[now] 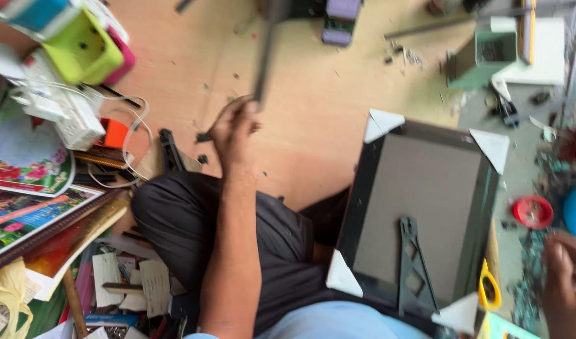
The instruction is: The recorder is shown applying protective cardboard corners and attaching a back stand to a picture frame.
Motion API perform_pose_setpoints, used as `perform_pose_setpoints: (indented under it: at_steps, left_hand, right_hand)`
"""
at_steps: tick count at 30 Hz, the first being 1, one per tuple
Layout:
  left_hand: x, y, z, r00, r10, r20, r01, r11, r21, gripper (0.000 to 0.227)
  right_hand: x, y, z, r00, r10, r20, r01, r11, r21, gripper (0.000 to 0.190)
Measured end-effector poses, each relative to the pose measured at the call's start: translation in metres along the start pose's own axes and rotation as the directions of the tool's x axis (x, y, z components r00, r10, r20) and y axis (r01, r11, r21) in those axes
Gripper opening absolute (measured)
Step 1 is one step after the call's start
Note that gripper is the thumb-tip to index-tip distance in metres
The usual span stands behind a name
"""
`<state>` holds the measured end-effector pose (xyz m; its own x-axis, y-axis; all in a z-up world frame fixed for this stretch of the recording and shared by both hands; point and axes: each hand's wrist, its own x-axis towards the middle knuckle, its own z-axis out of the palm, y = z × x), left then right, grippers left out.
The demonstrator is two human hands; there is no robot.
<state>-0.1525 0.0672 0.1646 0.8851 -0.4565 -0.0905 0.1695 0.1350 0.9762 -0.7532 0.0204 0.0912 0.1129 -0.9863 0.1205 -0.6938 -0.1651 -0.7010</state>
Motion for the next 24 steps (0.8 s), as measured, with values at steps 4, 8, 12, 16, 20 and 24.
perform_pose_setpoints:
  at_steps: [4, 8, 12, 16, 20, 24]
  left_hand:
    - [-0.051, -0.028, 0.039, 0.793, -0.14, 0.593, 0.145, 0.989, 0.039, 0.021]
    - [-0.099, -0.029, 0.065, 0.539, -0.283, 0.793, 0.112, 0.958, 0.265, 0.014]
    - [-0.109, -0.016, 0.071, 0.496, -0.401, 0.77, -0.036, 0.877, 0.48, 0.011]
    - [-0.111, -0.03, 0.07, 0.605, -0.261, 0.752, -0.224, 0.851, 0.476, 0.013]
    - [-0.118, -0.059, 0.061, 0.78, -0.141, 0.609, -0.205, 0.863, 0.462, 0.022]
    - [-0.12, -0.064, 0.056, 0.786, -0.294, 0.544, -0.035, 0.858, 0.513, 0.044]
  right_hand:
    - [0.047, -0.17, 0.006, 0.996, 0.004, 0.087, -0.052, 0.825, 0.563, 0.047]
    - [0.059, -0.194, 0.016, 0.936, 0.259, 0.24, -0.322, 0.347, 0.881, 0.04]
    - [0.048, -0.085, 0.027, 0.936, 0.222, 0.272, -0.314, 0.18, 0.932, 0.014]
    - [0.036, -0.046, 0.032, 0.95, 0.216, 0.227, -0.29, 0.339, 0.895, 0.012]
    - [0.037, -0.04, 0.035, 0.945, 0.22, 0.242, -0.306, 0.333, 0.892, 0.012]
    - [0.038, -0.041, 0.037, 0.946, 0.213, 0.243, -0.308, 0.365, 0.879, 0.013]
